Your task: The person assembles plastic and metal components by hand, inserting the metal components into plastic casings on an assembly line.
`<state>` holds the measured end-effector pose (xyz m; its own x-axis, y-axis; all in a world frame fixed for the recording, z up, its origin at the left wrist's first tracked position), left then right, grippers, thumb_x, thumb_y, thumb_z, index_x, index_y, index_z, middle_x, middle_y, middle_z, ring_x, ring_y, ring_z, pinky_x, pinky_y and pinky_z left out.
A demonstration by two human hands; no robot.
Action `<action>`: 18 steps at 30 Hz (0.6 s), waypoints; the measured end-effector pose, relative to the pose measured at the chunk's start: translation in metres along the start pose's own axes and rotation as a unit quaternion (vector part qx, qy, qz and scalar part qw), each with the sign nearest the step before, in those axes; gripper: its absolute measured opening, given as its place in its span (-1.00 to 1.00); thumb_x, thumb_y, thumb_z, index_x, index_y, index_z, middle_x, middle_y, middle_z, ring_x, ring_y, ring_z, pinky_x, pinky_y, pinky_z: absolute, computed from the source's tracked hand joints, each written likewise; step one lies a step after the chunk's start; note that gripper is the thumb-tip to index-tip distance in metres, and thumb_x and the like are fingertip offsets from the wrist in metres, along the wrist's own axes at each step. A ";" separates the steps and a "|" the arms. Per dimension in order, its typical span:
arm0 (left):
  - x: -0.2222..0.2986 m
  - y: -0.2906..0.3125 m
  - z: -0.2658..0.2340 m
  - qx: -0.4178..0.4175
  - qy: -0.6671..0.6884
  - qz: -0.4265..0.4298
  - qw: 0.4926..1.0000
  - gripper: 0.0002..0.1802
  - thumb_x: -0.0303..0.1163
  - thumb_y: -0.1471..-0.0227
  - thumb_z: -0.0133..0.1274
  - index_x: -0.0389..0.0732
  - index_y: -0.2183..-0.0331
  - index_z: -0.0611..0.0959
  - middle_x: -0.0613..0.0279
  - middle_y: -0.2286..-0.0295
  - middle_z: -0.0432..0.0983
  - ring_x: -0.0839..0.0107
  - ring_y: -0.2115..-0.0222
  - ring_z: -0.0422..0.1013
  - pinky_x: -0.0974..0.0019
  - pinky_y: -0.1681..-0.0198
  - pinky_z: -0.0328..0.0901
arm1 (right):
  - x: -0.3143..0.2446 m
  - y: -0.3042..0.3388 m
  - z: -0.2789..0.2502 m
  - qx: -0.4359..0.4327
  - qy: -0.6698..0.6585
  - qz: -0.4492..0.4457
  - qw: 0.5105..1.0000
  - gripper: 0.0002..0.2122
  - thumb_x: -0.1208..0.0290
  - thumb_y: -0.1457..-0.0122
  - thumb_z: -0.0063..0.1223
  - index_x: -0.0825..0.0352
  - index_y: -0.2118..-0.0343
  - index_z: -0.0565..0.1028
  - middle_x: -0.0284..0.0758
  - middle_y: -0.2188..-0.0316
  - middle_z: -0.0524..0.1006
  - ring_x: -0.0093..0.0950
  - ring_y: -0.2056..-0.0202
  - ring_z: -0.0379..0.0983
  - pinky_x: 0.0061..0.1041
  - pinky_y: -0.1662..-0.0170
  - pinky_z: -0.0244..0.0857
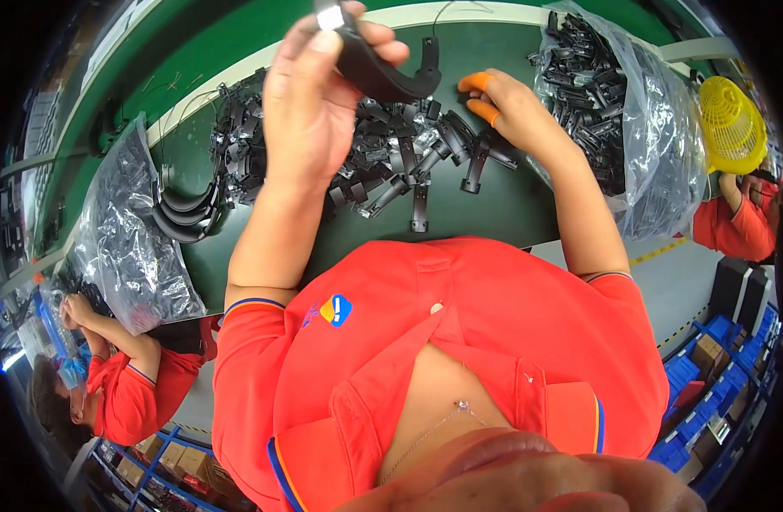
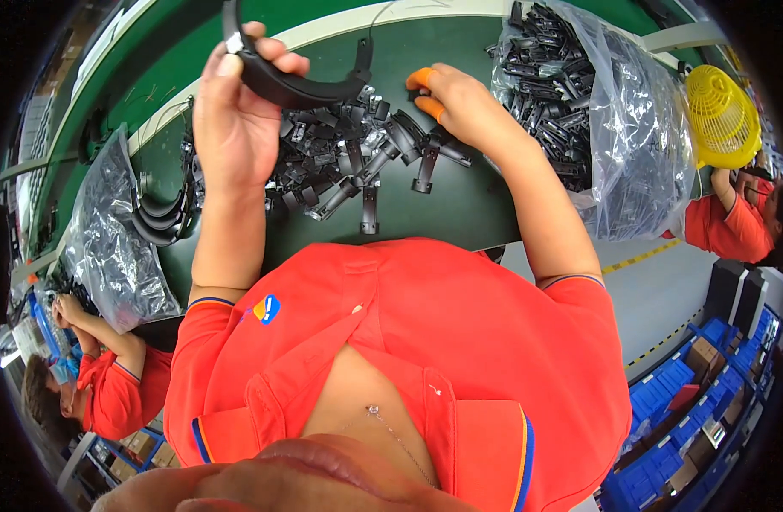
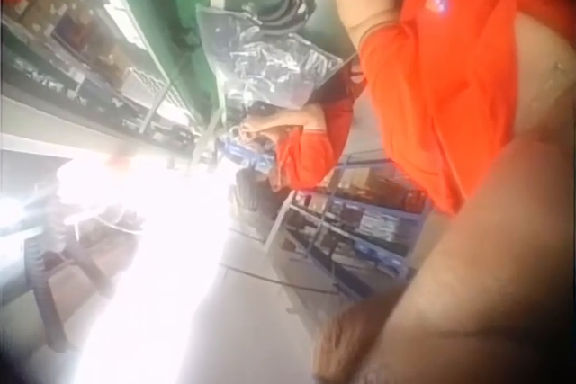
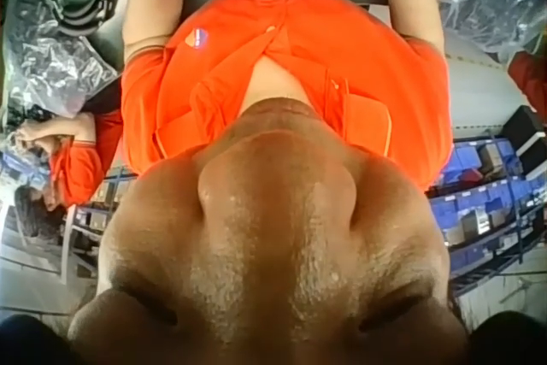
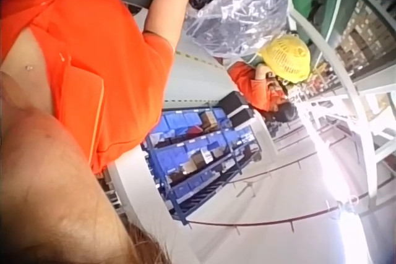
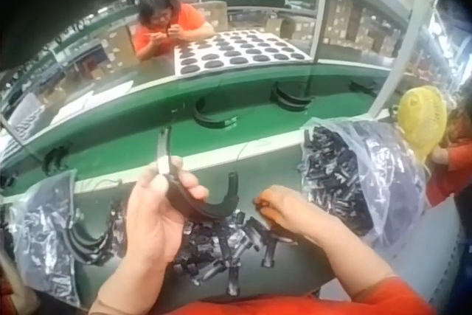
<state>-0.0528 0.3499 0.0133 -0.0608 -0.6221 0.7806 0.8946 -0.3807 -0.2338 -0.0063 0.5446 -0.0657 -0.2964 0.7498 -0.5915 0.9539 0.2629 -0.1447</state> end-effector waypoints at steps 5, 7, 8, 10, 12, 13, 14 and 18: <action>-0.009 0.010 0.013 -0.024 -0.031 -0.011 0.999 -0.70 -0.36 -0.08 -0.13 -0.33 0.17 0.40 0.04 0.34 0.47 0.28 0.31 0.45 0.26 0.20 0.34 | -0.012 0.003 -0.015 0.077 0.062 -0.020 0.995 -0.70 0.57 -0.07 -0.09 0.31 0.08 0.37 -0.28 0.36 0.43 -0.44 0.36 0.40 -0.51 0.27 0.28; -0.013 0.012 0.015 -0.028 -0.076 -0.013 0.997 -0.69 -0.35 -0.08 -0.12 -0.34 0.17 0.39 0.05 0.34 0.47 0.29 0.30 0.45 0.29 0.19 0.32 | -0.006 0.008 -0.025 0.106 -0.131 0.085 0.982 -0.69 0.58 -0.10 -0.12 0.32 0.05 0.34 -0.37 0.42 0.42 -0.57 0.39 0.36 -0.61 0.31 0.25; -0.013 0.014 0.019 -0.044 -0.087 -0.005 0.995 -0.68 -0.35 -0.08 -0.11 -0.35 0.15 0.37 0.05 0.33 0.46 0.31 0.29 0.44 0.30 0.16 0.31 | -0.016 0.009 -0.031 0.123 -0.226 0.069 0.964 -0.70 0.58 -0.10 -0.11 0.38 0.06 0.33 -0.40 0.46 0.39 -0.65 0.43 0.32 -0.68 0.34 0.21; -0.016 0.019 0.026 -0.064 -0.114 0.013 0.991 -0.68 -0.39 -0.09 -0.12 -0.36 0.13 0.35 0.04 0.30 0.45 0.32 0.26 0.43 0.32 0.15 0.30 | -0.047 0.012 -0.033 0.119 -0.357 0.083 0.923 -0.73 0.57 -0.10 -0.10 0.41 0.09 0.33 -0.37 0.46 0.40 -0.63 0.45 0.33 -0.66 0.34 0.22; -0.019 0.023 0.031 -0.075 -0.137 0.011 0.988 -0.69 -0.43 -0.09 -0.11 -0.38 0.13 0.35 0.03 0.29 0.45 0.32 0.24 0.42 0.35 0.15 0.30 | -0.068 0.018 -0.026 0.144 -0.534 0.090 0.828 -0.78 0.54 -0.10 -0.05 0.44 0.17 0.35 -0.31 0.48 0.41 -0.59 0.51 0.37 -0.62 0.34 0.29; -0.020 0.024 0.031 -0.075 -0.137 0.009 0.988 -0.69 -0.43 -0.09 -0.11 -0.38 0.13 0.35 0.03 0.29 0.45 0.32 0.24 0.42 0.35 0.15 0.30 | -0.073 0.018 -0.025 0.145 -0.535 0.092 0.827 -0.78 0.54 -0.10 -0.05 0.44 0.17 0.35 -0.31 0.48 0.41 -0.59 0.51 0.37 -0.62 0.34 0.29; -0.021 0.025 0.031 -0.075 -0.145 0.008 0.987 -0.69 -0.44 -0.08 -0.09 -0.39 0.14 0.35 0.03 0.28 0.44 0.33 0.24 0.42 0.36 0.15 0.30 | -0.076 0.018 -0.029 0.177 -0.576 0.083 0.794 -0.78 0.55 -0.09 -0.04 0.43 0.18 0.36 -0.31 0.48 0.43 -0.57 0.50 0.38 -0.60 0.33 0.31; -0.023 0.027 0.033 -0.081 -0.151 -0.003 0.985 -0.66 -0.49 -0.04 -0.04 -0.41 0.13 0.35 0.01 0.25 0.44 0.34 0.21 0.41 0.37 0.14 0.31 | -0.083 0.019 -0.042 0.234 -0.605 0.076 0.757 -0.84 0.58 -0.07 -0.03 0.42 0.25 0.40 -0.27 0.40 0.44 -0.55 0.45 0.41 -0.58 0.27 0.35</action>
Point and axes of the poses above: each hand's wrist, its own y-axis away from the middle knuckle, its own z-axis out of the palm, x = y × z, the point moved 7 cm from there along -y, towards the middle knuckle
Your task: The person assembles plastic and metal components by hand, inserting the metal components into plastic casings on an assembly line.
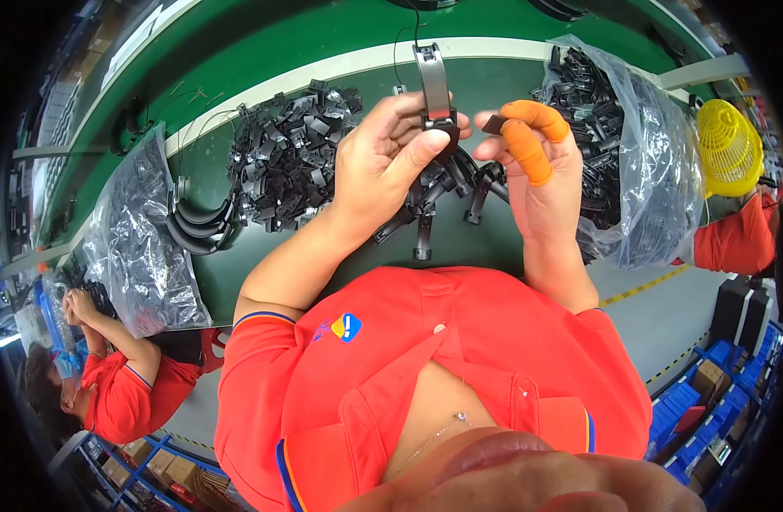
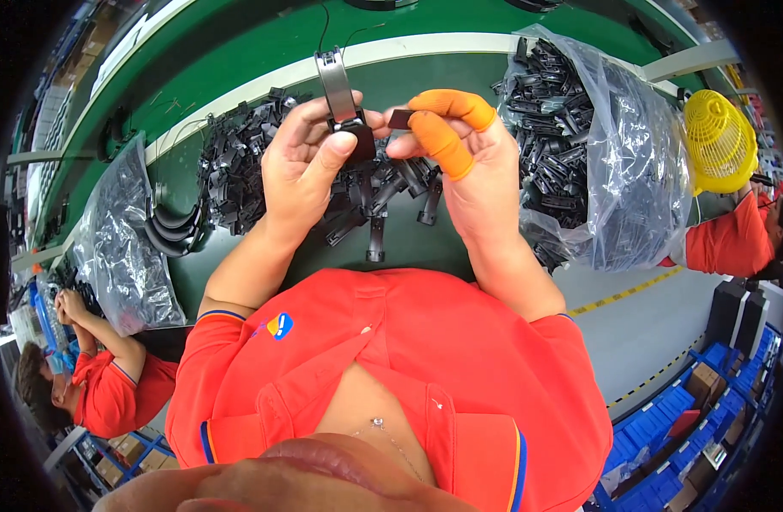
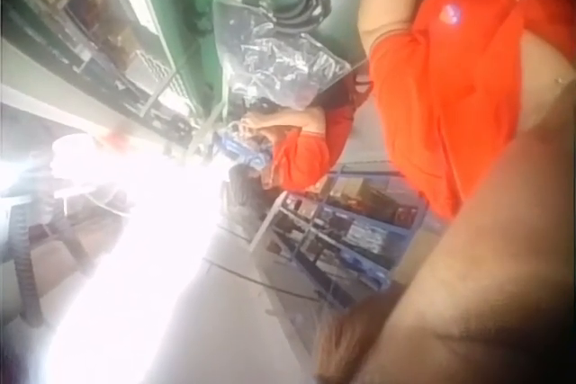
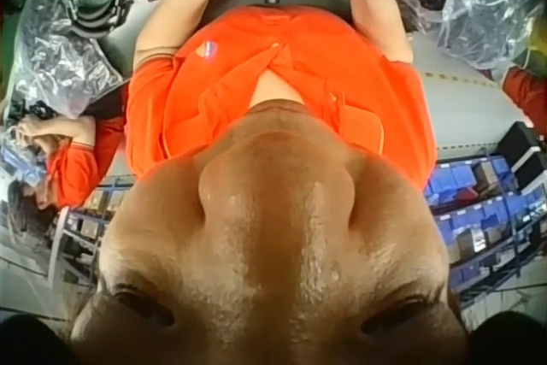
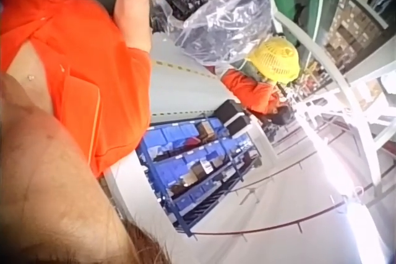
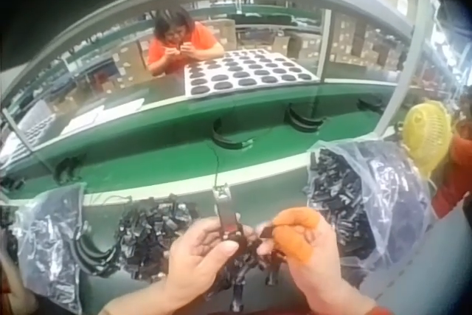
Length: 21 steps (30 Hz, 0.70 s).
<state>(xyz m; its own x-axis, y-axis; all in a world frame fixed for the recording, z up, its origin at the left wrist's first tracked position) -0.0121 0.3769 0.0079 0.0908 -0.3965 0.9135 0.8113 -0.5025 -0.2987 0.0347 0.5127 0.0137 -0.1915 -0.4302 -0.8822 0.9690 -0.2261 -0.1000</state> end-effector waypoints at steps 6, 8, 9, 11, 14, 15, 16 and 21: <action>0.004 0.006 0.004 -0.005 -0.072 0.027 0.997 -0.60 -0.56 0.04 0.03 -0.43 0.11 0.36 0.05 0.24 0.44 0.35 0.19 0.41 0.37 0.10 0.31 | -0.008 0.004 0.006 -0.029 0.169 -0.130 0.976 -0.86 0.63 0.04 0.10 0.39 0.36 0.49 -0.30 0.20 0.35 -0.55 0.24 0.35 -0.64 0.19 0.27; 0.002 0.008 0.004 -0.010 -0.092 0.032 0.995 -0.60 -0.56 0.04 0.04 -0.43 0.11 0.37 0.06 0.23 0.44 0.36 0.19 0.41 0.38 0.11 0.32 | -0.011 0.005 0.011 -0.023 0.231 -0.154 0.960 -0.84 0.61 0.15 0.21 0.35 0.43 0.53 -0.33 0.22 0.35 -0.52 0.19 0.32 -0.60 0.15 0.24; 0.001 0.009 0.004 -0.005 -0.098 0.028 0.995 -0.61 -0.55 0.04 0.03 -0.42 0.12 0.38 0.07 0.23 0.45 0.36 0.20 0.42 0.38 0.12 0.33 | -0.012 0.004 0.010 -0.022 0.230 -0.154 0.961 -0.84 0.61 0.15 0.21 0.35 0.43 0.53 -0.33 0.22 0.35 -0.52 0.19 0.32 -0.60 0.15 0.24; 0.000 0.009 0.003 -0.004 -0.103 0.022 0.994 -0.63 -0.54 0.03 0.03 -0.41 0.13 0.40 0.08 0.23 0.45 0.36 0.21 0.42 0.38 0.13 0.33 | -0.018 0.005 0.017 -0.060 0.314 -0.220 0.922 -0.76 0.63 0.16 0.21 0.35 0.34 0.50 -0.36 0.24 0.36 -0.54 0.18 0.31 -0.62 0.13 0.21; -0.001 0.007 0.009 -0.039 -0.091 0.003 0.995 -0.64 -0.51 0.01 0.02 -0.41 0.14 0.40 0.09 0.25 0.45 0.36 0.21 0.43 0.38 0.13 0.33 | 0.009 0.000 0.013 -0.068 -0.021 -0.007 0.997 -0.68 0.57 0.06 0.15 0.36 0.18 0.44 -0.37 0.21 0.39 -0.57 0.15 0.29 -0.66 0.12 0.18; 0.000 0.006 0.010 -0.038 -0.098 0.021 0.994 -0.65 -0.48 0.00 0.01 -0.39 0.14 0.41 0.09 0.26 0.46 0.36 0.22 0.43 0.38 0.15 0.33 | 0.008 -0.001 0.013 -0.065 -0.022 -0.008 0.998 -0.68 0.57 0.06 0.15 0.36 0.18 0.44 -0.37 0.21 0.39 -0.57 0.15 0.29 -0.66 0.12 0.18; 0.002 0.006 0.011 -0.036 -0.105 0.038 0.993 -0.66 -0.45 -0.02 0.00 -0.38 0.15 0.42 0.09 0.27 0.46 0.36 0.24 0.44 0.38 0.17 0.33 | 0.012 -0.001 0.019 -0.098 -0.054 0.041 0.993 -0.66 0.51 0.00 0.09 0.37 0.11 0.38 -0.36 0.17 0.39 -0.59 0.13 0.28 -0.67 0.11 0.17; -0.010 0.010 0.015 -0.067 -0.145 -0.002 0.987 -0.66 -0.35 -0.03 -0.01 -0.30 0.15 0.42 0.10 0.29 0.45 0.38 0.30 0.45 0.38 0.23 0.32 | 0.008 -0.003 0.017 -0.149 0.091 0.011 0.985 -0.65 0.35 -0.16 -0.13 0.46 0.05 0.34 -0.19 0.05 0.38 -0.45 0.09 0.35 -0.49 0.04 0.22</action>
Point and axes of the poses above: each hand's wrist, its own y-axis away from the middle knuckle, its own z-axis out of the palm, x = y × z, the point moved 7 cm from there along -y, towards the middle knuckle
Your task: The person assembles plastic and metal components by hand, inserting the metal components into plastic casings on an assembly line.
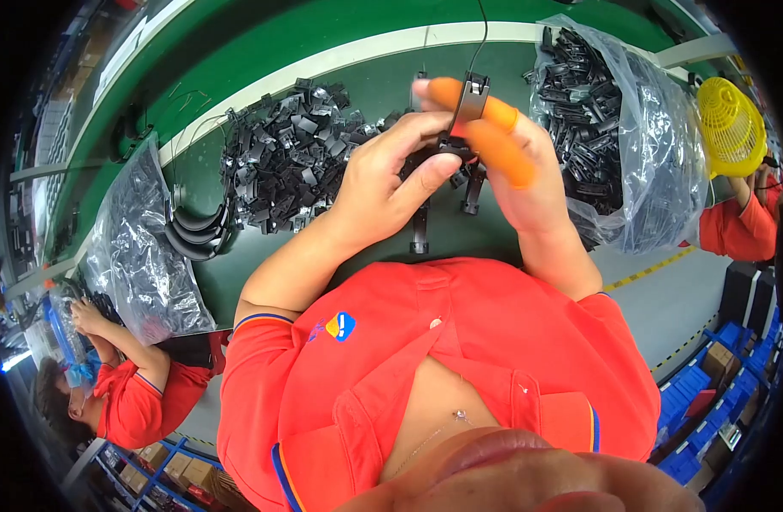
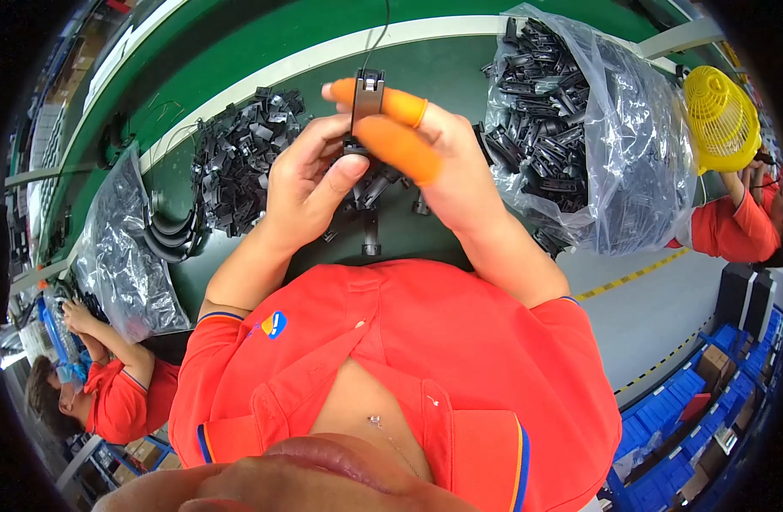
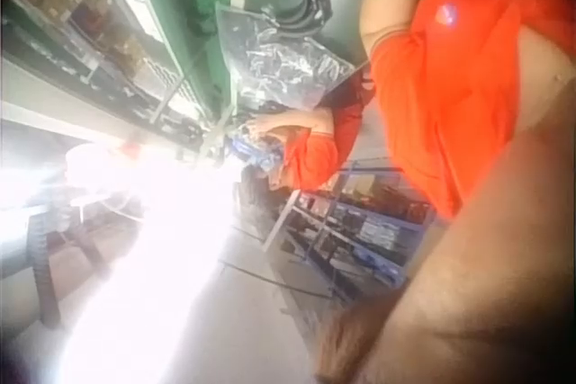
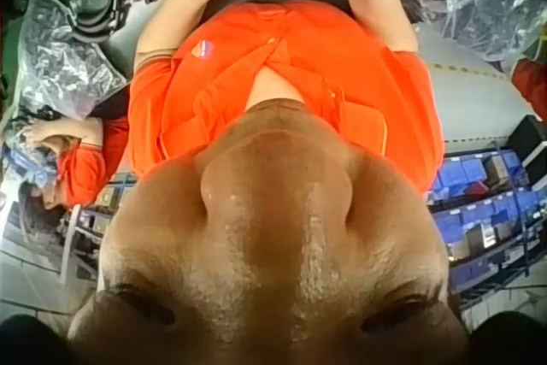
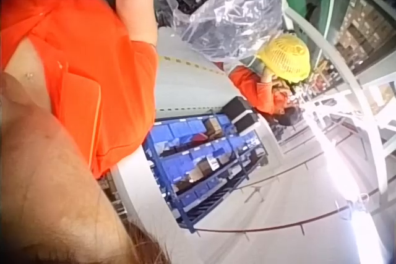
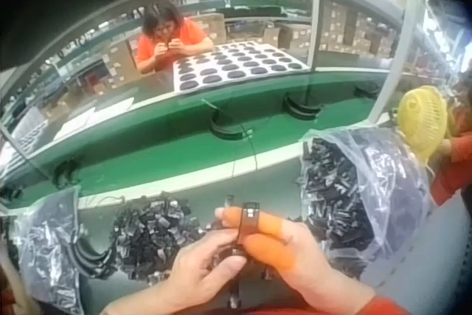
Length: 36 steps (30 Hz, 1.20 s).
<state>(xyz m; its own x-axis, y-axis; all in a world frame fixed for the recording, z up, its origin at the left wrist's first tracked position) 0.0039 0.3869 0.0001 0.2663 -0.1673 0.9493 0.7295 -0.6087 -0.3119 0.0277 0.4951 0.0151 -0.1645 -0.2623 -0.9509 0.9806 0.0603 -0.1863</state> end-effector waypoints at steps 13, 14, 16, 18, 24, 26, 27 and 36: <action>0.002 0.007 0.015 0.037 0.053 0.013 0.998 -0.73 -0.33 -0.12 -0.16 -0.32 0.20 0.36 0.18 0.36 0.39 0.51 0.36 0.37 0.45 0.29 0.27 | -0.006 0.014 0.000 0.070 0.106 -0.072 0.989 -0.77 0.46 -0.13 -0.05 0.44 0.18 0.45 -0.27 0.23 0.50 -0.60 0.33 0.44 -0.66 0.28 0.34; 0.000 0.007 0.014 0.036 0.052 0.012 0.998 -0.73 -0.33 -0.12 -0.16 -0.32 0.20 0.36 0.18 0.36 0.39 0.51 0.36 0.37 0.45 0.29 0.27 | -0.007 0.016 0.000 0.071 0.105 -0.072 0.989 -0.77 0.46 -0.13 -0.05 0.44 0.18 0.45 -0.27 0.23 0.50 -0.60 0.33 0.44 -0.66 0.28 0.34; -0.005 0.007 0.012 0.030 0.028 0.024 0.999 -0.72 -0.30 -0.13 -0.15 -0.33 0.23 0.38 0.21 0.46 0.42 0.50 0.42 0.40 0.46 0.33 0.29 | 0.000 0.017 0.000 0.071 0.086 -0.015 0.994 -0.77 0.45 -0.15 -0.08 0.43 0.17 0.45 -0.27 0.20 0.49 -0.66 0.40 0.41 -0.72 0.33 0.30; -0.007 0.005 0.014 0.025 0.058 0.004 0.998 -0.72 -0.29 -0.12 -0.14 -0.34 0.24 0.39 0.22 0.48 0.43 0.50 0.43 0.40 0.46 0.32 0.29 | 0.009 0.020 -0.003 0.077 0.069 -0.019 0.994 -0.76 0.46 -0.13 -0.06 0.42 0.14 0.43 -0.28 0.18 0.48 -0.69 0.41 0.38 -0.75 0.36 0.27; -0.011 0.000 0.014 0.047 0.149 -0.043 0.987 -0.69 -0.30 -0.13 -0.16 -0.38 0.24 0.43 0.15 0.38 0.46 0.47 0.32 0.39 0.44 0.19 0.26 | 0.015 0.019 -0.004 0.063 0.058 0.032 0.996 -0.62 0.60 0.00 0.08 0.41 0.07 0.31 -0.30 0.12 0.41 -0.64 0.30 0.38 -0.68 0.23 0.29; -0.014 0.003 0.014 0.014 0.157 -0.135 0.978 -0.67 -0.29 -0.15 -0.20 -0.39 0.20 0.43 0.16 0.35 0.45 0.43 0.27 0.37 0.40 0.15 0.24 | 0.013 0.019 -0.004 0.030 0.102 -0.039 0.994 -0.62 0.57 -0.01 0.08 0.39 0.06 0.32 -0.30 0.11 0.41 -0.60 0.31 0.39 -0.65 0.22 0.30; -0.024 0.003 0.016 0.004 0.168 -0.134 0.977 -0.58 -0.18 -0.08 -0.08 -0.36 0.18 0.44 0.16 0.34 0.46 0.38 0.28 0.39 0.37 0.16 0.25 | 0.011 0.020 -0.007 0.054 0.109 -0.043 0.992 -0.65 0.57 0.02 0.11 0.39 0.11 0.38 -0.31 0.16 0.45 -0.62 0.30 0.40 -0.66 0.27 0.30; 0.006 0.006 0.021 0.003 -0.166 0.043 0.985 -0.47 -0.08 0.25 0.22 -0.26 0.29 0.54 0.17 0.47 0.50 0.26 0.46 0.45 0.33 0.39 0.32 | -0.007 0.028 -0.002 -0.027 0.335 -0.164 0.928 -0.69 0.53 0.13 0.17 0.40 0.25 0.47 -0.36 0.30 0.53 -0.58 0.38 0.47 -0.67 0.37 0.32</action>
Point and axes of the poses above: each hand's wrist, its own y-axis away from the middle knuckle, its own z-axis out of the palm, x = y × z, the point moved 7 cm from there along -y, towards the middle knuckle
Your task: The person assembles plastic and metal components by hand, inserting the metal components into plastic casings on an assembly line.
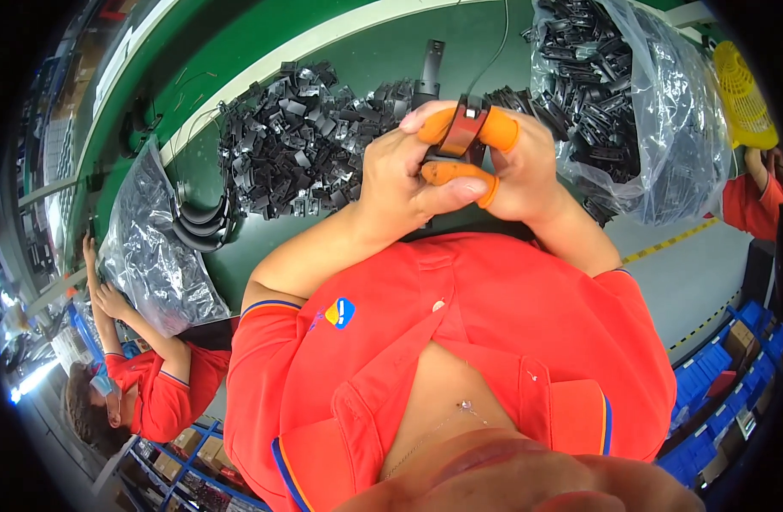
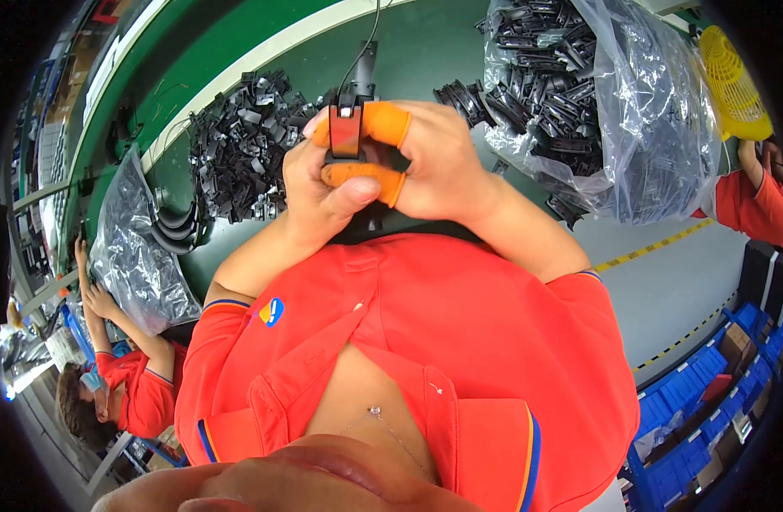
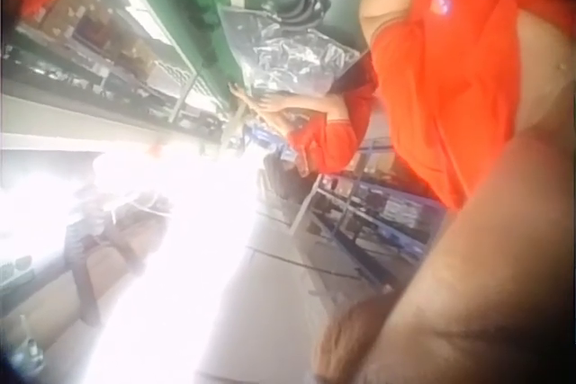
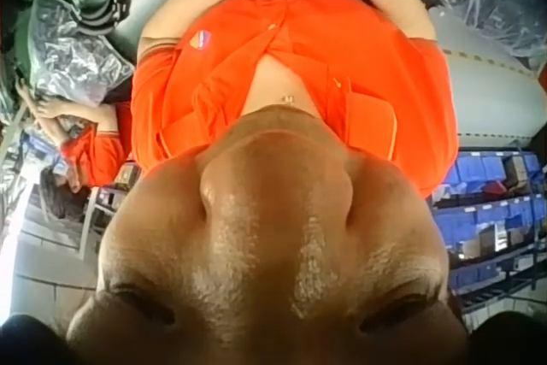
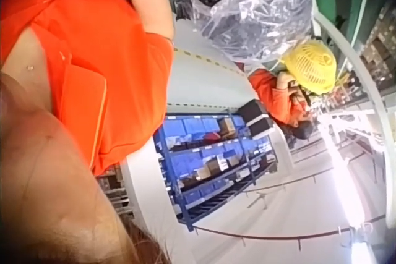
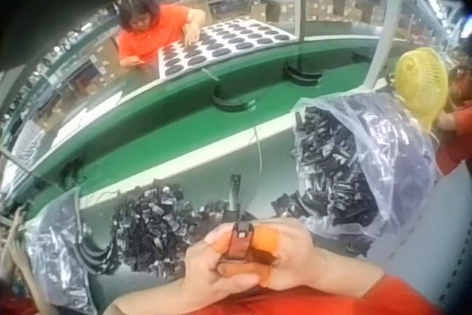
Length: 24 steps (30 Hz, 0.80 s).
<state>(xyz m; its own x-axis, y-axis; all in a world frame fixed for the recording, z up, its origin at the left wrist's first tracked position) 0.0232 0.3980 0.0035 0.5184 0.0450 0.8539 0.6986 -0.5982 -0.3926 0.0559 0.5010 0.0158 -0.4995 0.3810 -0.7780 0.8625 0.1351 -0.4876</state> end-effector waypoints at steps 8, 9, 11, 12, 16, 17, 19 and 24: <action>0.003 -0.011 0.021 -0.188 0.230 -0.104 0.949 -0.55 -0.23 0.23 0.23 -0.27 0.28 0.53 0.16 0.39 0.47 0.32 0.34 0.42 0.36 0.24 0.29 | -0.007 -0.003 -0.005 -0.026 0.109 -0.119 0.987 -0.69 0.46 0.18 0.18 0.38 0.29 0.48 -0.33 0.31 0.54 -0.44 0.35 0.47 -0.48 0.21 0.33; 0.003 -0.013 0.019 -0.161 0.185 -0.102 0.964 -0.57 -0.24 0.24 0.24 -0.26 0.29 0.53 0.16 0.40 0.47 0.31 0.35 0.42 0.35 0.25 0.29 | -0.003 0.000 -0.006 0.001 0.087 -0.092 0.992 -0.71 0.48 0.16 0.16 0.39 0.29 0.48 -0.31 0.31 0.54 -0.43 0.33 0.47 -0.48 0.20 0.33; 0.002 -0.015 0.016 -0.098 0.109 -0.091 0.985 -0.63 -0.23 0.23 0.21 -0.23 0.34 0.56 0.17 0.46 0.48 0.25 0.41 0.42 0.34 0.31 0.30 | 0.006 0.008 -0.002 0.024 0.042 -0.010 0.999 -0.77 0.52 0.07 0.07 0.44 0.30 0.45 -0.28 0.29 0.52 -0.46 0.29 0.45 -0.48 0.18 0.33; 0.000 -0.013 0.018 -0.095 0.110 -0.092 0.985 -0.63 -0.23 0.23 0.21 -0.23 0.34 0.56 0.17 0.46 0.48 0.25 0.41 0.42 0.34 0.31 0.30 | 0.004 0.009 0.004 0.021 0.041 -0.010 0.999 -0.77 0.52 0.07 0.07 0.44 0.30 0.45 -0.28 0.29 0.52 -0.46 0.29 0.45 -0.48 0.18 0.33; -0.008 -0.014 0.014 -0.097 -0.005 -0.096 0.991 -0.61 -0.23 0.12 0.15 -0.32 0.30 0.51 0.25 0.48 0.48 0.55 0.46 0.39 0.46 0.34 0.30 | 0.020 0.016 0.010 0.090 -0.072 0.084 0.990 -0.75 0.57 0.11 0.07 0.37 0.28 0.46 -0.31 0.31 0.53 -0.45 0.33 0.48 -0.58 0.26 0.33; -0.011 -0.013 0.016 -0.124 0.024 -0.150 0.981 -0.61 -0.23 0.13 0.16 -0.31 0.30 0.51 0.24 0.48 0.48 0.54 0.47 0.39 0.46 0.35 0.30 | 0.024 0.016 0.012 0.103 -0.123 0.111 0.981 -0.75 0.57 0.09 0.08 0.37 0.27 0.46 -0.32 0.29 0.53 -0.49 0.32 0.48 -0.59 0.24 0.33; -0.016 -0.015 0.018 -0.185 0.032 -0.181 0.965 -0.41 -0.05 0.25 0.19 -0.26 0.21 0.50 0.09 0.41 0.48 0.23 0.37 0.44 0.30 0.28 0.31 | 0.031 0.015 0.014 0.128 -0.244 0.139 0.951 -0.74 0.55 0.05 0.11 0.39 0.23 0.46 -0.33 0.24 0.51 -0.56 0.29 0.45 -0.62 0.21 0.33; -0.001 -0.018 0.010 -0.205 0.041 -0.061 0.976 -0.36 -0.07 0.27 0.22 -0.23 0.17 0.46 0.10 0.25 0.41 0.15 0.20 0.36 0.24 0.17 0.26 | 0.011 -0.003 -0.005 0.058 -0.159 0.098 0.981 -0.70 0.58 0.04 0.11 0.49 0.21 0.39 -0.17 0.13 0.43 -0.37 0.07 0.35 -0.40 -0.01 0.22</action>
<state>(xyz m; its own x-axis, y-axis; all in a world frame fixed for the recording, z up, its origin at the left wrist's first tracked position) 0.0146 0.4166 0.0062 0.3906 0.0824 0.9169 0.4877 -0.8633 -0.1302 0.0488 0.5090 0.0107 -0.3404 0.0830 -0.9366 0.9389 -0.0248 -0.3434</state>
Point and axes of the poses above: each hand's wrist, its own y-axis away from the middle knuckle, its own z-axis out of the palm, x = y × z, the point moved 7 cm from there along -y, towards the middle knuckle
